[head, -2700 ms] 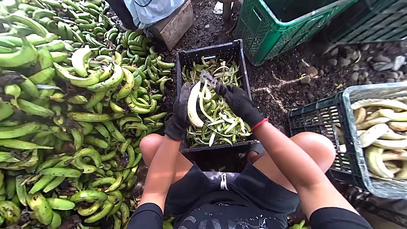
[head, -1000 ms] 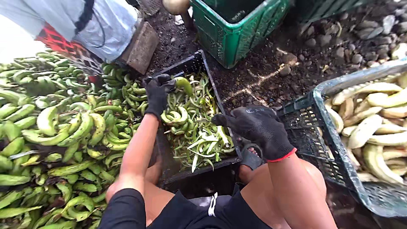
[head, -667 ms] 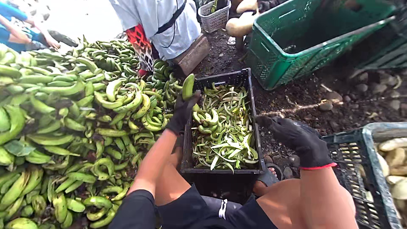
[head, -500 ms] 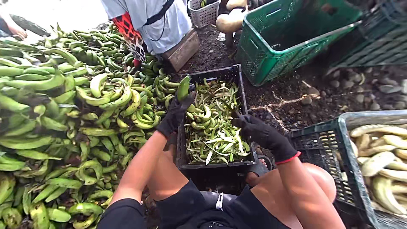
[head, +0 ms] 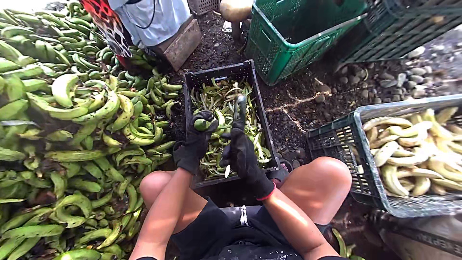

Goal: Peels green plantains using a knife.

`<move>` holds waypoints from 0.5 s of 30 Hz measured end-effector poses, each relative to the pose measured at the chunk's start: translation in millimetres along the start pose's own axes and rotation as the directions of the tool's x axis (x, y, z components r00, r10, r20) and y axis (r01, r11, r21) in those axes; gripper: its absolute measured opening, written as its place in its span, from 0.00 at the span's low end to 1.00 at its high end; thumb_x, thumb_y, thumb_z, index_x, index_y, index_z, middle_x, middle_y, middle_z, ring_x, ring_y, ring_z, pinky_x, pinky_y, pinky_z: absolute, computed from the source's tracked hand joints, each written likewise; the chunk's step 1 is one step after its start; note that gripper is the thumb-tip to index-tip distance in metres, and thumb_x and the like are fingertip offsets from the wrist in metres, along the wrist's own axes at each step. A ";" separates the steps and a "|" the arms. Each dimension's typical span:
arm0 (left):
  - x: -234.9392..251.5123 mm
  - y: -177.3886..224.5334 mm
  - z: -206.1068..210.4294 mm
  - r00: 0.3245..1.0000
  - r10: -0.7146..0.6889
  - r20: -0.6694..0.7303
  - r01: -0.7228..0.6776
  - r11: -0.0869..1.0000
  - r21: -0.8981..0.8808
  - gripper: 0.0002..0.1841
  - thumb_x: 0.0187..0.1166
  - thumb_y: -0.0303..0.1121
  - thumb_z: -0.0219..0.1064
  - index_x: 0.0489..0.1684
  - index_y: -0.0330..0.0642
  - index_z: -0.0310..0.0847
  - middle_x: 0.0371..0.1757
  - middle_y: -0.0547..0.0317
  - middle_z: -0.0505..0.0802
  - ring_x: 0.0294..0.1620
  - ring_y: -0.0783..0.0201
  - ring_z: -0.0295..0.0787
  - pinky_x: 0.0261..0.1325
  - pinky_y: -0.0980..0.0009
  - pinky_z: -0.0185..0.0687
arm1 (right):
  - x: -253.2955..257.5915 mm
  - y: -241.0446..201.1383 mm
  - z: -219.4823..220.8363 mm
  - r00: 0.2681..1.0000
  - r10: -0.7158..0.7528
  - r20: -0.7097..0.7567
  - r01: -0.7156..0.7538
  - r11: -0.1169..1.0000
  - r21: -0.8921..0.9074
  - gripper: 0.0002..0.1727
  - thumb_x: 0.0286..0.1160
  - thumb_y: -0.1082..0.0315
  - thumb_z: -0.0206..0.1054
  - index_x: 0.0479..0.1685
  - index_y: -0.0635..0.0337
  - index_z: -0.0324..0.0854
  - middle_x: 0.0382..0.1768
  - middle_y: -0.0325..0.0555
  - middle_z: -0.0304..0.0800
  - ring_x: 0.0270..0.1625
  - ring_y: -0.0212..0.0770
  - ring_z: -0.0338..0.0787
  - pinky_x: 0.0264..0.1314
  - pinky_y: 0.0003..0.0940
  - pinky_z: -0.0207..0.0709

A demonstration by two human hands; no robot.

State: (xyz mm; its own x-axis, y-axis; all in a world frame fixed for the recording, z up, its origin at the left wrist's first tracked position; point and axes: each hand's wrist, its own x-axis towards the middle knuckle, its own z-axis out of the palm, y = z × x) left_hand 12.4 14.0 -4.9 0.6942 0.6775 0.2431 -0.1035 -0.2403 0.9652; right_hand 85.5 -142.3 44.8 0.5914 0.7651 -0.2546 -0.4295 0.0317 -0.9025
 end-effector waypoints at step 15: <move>18.5 17.5 7.6 0.902 -0.410 0.135 0.374 0.584 -0.721 0.35 0.82 0.73 0.40 0.60 0.57 0.81 0.35 0.63 0.92 0.37 0.63 0.91 0.42 0.63 0.91 | -20.7 90.5 -32.7 0.950 0.311 -0.031 -0.302 0.889 -0.345 0.33 0.96 0.49 0.34 0.78 0.64 0.70 0.36 0.47 0.86 0.32 0.39 0.87 0.39 0.39 0.87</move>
State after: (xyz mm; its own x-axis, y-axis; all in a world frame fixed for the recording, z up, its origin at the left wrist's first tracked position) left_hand 28.9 17.1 15.7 0.7646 0.6159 -0.1899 -0.3144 0.6137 0.7243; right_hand 56.7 -176.3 -42.9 0.4491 0.7168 -0.5334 -0.3253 -0.4249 -0.8448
